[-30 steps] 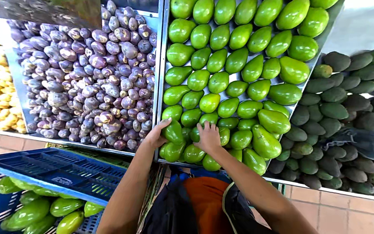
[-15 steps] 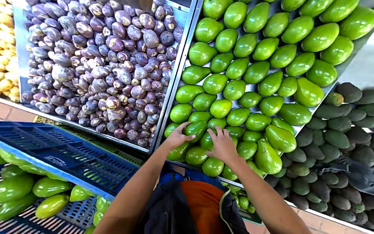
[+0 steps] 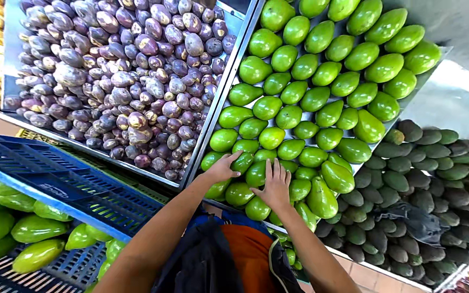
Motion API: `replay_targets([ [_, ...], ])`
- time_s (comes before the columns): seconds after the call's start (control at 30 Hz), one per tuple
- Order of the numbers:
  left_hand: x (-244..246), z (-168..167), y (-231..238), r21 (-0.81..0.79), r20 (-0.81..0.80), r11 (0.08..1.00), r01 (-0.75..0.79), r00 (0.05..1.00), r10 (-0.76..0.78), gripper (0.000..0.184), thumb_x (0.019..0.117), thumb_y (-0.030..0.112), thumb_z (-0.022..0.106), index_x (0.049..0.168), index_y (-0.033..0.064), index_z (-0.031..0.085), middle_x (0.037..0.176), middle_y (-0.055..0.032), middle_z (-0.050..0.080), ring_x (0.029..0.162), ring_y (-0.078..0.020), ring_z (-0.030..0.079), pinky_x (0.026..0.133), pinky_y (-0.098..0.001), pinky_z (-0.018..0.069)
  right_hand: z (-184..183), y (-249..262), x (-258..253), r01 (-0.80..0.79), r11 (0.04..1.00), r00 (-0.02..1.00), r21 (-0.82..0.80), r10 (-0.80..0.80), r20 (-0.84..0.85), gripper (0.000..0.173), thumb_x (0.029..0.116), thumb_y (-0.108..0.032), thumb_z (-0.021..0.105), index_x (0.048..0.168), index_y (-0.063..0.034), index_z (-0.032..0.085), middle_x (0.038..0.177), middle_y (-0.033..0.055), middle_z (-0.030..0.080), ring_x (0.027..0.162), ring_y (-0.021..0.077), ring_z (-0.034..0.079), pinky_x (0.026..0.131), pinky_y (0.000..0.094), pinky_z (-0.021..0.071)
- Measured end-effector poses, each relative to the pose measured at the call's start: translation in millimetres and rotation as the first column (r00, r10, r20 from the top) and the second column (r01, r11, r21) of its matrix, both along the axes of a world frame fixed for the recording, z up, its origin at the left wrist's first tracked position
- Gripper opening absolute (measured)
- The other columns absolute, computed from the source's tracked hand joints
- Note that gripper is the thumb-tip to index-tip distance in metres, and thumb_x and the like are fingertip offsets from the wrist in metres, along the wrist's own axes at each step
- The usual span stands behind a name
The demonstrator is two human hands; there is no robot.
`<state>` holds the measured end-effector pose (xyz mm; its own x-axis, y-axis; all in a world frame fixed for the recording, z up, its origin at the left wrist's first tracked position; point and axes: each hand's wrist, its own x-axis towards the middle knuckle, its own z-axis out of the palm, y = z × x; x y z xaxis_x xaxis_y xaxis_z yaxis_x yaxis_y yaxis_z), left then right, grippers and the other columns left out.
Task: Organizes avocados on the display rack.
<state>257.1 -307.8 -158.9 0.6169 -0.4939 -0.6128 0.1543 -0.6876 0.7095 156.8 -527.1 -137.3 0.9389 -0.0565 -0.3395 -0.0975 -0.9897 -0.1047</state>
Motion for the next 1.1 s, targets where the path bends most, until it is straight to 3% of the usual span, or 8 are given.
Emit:
replay_targets([
  [0.1,-13,12,-9,0.091,0.075,0.995,-0.035,0.997,0.028,0.09,0.0952,0.027,0.074,0.165,0.0315,0.018,0.166,-0.0216,0.025,0.138,-0.0444,0.048,0.107,-0.0608,0.0476,14,27,15,-0.103,0.989,0.992,0.105,0.095,0.078,0.098,0.0805,-0.043,0.081,0.161,-0.0147,0.033,0.167,0.0152,0.027,0.153,0.0373,0.027,0.121,0.0658,0.0238],
  [0.2,-53,16,-32,0.239,0.309,0.968,-0.075,0.951,-0.003,0.088,0.0934,0.022,0.071,0.165,0.0097,0.02,0.168,-0.0312,0.004,0.153,-0.0533,0.013,0.122,-0.0631,0.0268,9,53,37,-0.261,0.94,0.962,0.221,0.236,0.134,0.07,0.0854,-0.009,0.068,0.152,-0.0194,0.05,0.161,0.0055,0.041,0.15,0.0305,0.036,0.119,0.0599,0.0318],
  [0.3,-77,11,-37,0.258,0.399,0.962,-0.091,0.917,-0.02,0.086,0.0916,0.007,0.067,0.163,0.0016,0.02,0.167,-0.0319,-0.01,0.155,-0.0515,-0.006,0.126,-0.0628,0.014,3,65,53,-0.338,0.916,0.94,0.217,0.319,0.119,0.048,0.096,-0.006,0.058,0.141,-0.022,0.062,0.154,0.0033,0.051,0.147,0.0289,0.04,0.117,0.0553,0.0383],
  [0.47,-115,51,13,-0.136,0.177,0.99,-0.037,0.982,0.061,0.08,0.0888,-0.004,0.066,0.16,0.0037,0.031,0.172,-0.0146,0.013,0.154,-0.0325,0.028,0.119,-0.0498,0.0386,9,78,45,-0.434,0.9,0.9,0.022,0.433,0.041,0.067,0.0853,-0.014,0.074,0.149,-0.0126,0.053,0.16,0.0173,0.042,0.15,0.041,0.034,0.117,0.0702,0.0278],
  [0.6,-172,85,73,-0.386,0.227,0.92,-0.068,0.96,0.166,0.044,0.1065,0.007,0.048,0.15,0.0072,0.05,0.15,-0.0139,0.055,0.134,-0.0274,0.057,0.113,-0.0471,0.0458,6,107,45,-0.374,0.919,0.927,-0.124,0.376,-0.009,0.1,0.0776,-0.06,0.079,0.148,0.0032,0.047,0.155,0.0346,0.039,0.147,0.0548,0.031,0.112,0.0798,0.0232],
  [0.77,-254,127,171,-0.665,0.341,0.671,-0.328,0.667,0.663,0.028,0.1058,0.003,0.048,0.123,0.0026,0.071,0.115,-0.0085,0.075,0.107,-0.017,0.072,0.101,-0.0389,0.0571,-7,118,61,-0.252,0.966,0.967,-0.052,0.249,-0.055,0.111,0.0706,-0.062,0.087,0.15,0.0016,0.04,0.147,0.0409,0.041,0.136,0.0638,0.038,0.098,0.079,0.0411],
  [1.0,-332,81,318,-0.202,0.157,0.124,-0.972,0.092,0.983,0.027,0.1063,0.018,0.054,0.129,0.0101,0.066,0.122,-0.0056,0.072,0.108,-0.0184,0.07,0.096,-0.0429,0.0587,-24,116,63,-0.252,0.958,0.968,-0.138,0.25,-0.031,0.103,0.072,-0.062,0.084,0.146,-0.0002,0.049,0.153,0.0373,0.037,0.14,0.0596,0.035,0.106,0.0737,0.0376],
  [1.1,-354,52,369,0.076,0.052,0.115,-0.99,0.119,0.991,0.04,0.1037,0.026,0.06,0.139,0.0074,0.057,0.134,-0.0141,0.064,0.119,-0.0273,0.065,0.103,-0.0518,0.0519,-26,108,64,-0.241,0.967,0.969,-0.083,0.244,0.029,0.1,0.0658,-0.061,0.088,0.14,-0.0023,0.056,0.146,0.0354,0.046,0.135,0.0584,0.041,0.105,0.073,0.0385],
])
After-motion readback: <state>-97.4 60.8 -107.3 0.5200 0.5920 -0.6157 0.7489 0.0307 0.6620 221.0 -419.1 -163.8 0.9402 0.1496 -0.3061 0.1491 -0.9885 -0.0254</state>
